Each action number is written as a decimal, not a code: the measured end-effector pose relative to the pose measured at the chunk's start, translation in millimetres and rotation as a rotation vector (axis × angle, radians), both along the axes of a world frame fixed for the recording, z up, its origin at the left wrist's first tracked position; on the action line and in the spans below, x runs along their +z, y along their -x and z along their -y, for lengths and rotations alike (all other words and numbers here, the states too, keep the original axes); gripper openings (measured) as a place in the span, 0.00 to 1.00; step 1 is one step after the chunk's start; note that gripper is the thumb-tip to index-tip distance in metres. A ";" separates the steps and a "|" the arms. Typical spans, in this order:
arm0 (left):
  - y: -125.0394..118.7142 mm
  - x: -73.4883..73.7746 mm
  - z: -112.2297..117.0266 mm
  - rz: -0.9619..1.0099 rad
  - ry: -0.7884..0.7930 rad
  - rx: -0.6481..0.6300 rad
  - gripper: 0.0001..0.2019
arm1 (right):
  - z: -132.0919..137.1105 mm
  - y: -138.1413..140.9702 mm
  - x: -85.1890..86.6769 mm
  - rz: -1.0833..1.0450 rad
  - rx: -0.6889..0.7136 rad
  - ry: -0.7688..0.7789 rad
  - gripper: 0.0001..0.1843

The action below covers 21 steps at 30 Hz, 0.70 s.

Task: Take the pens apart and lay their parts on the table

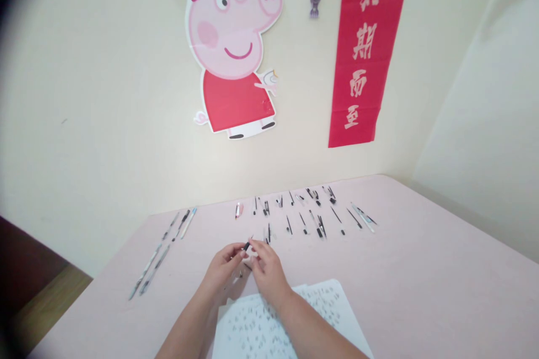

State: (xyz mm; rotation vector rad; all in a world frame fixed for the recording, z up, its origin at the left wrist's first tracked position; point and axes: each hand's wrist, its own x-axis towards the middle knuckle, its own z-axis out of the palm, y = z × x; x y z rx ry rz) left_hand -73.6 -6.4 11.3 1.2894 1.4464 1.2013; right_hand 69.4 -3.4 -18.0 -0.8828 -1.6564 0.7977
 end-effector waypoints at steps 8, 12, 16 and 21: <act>1.7 3.6 1.2 -0.051 -0.004 -0.110 0.19 | -0.7 -1.5 -0.3 -0.089 -0.019 0.060 0.21; 3.9 9.7 3.6 -0.135 -0.007 -0.172 0.15 | -2.0 -4.2 2.4 -0.124 -0.035 0.091 0.21; 4.6 16.6 6.6 -0.184 0.022 -0.200 0.14 | -4.6 -5.5 0.4 -0.168 -0.072 0.142 0.22; 11.1 25.1 10.6 -0.280 0.071 -0.239 0.14 | -7.1 -8.3 -5.1 -0.248 -0.168 0.191 0.25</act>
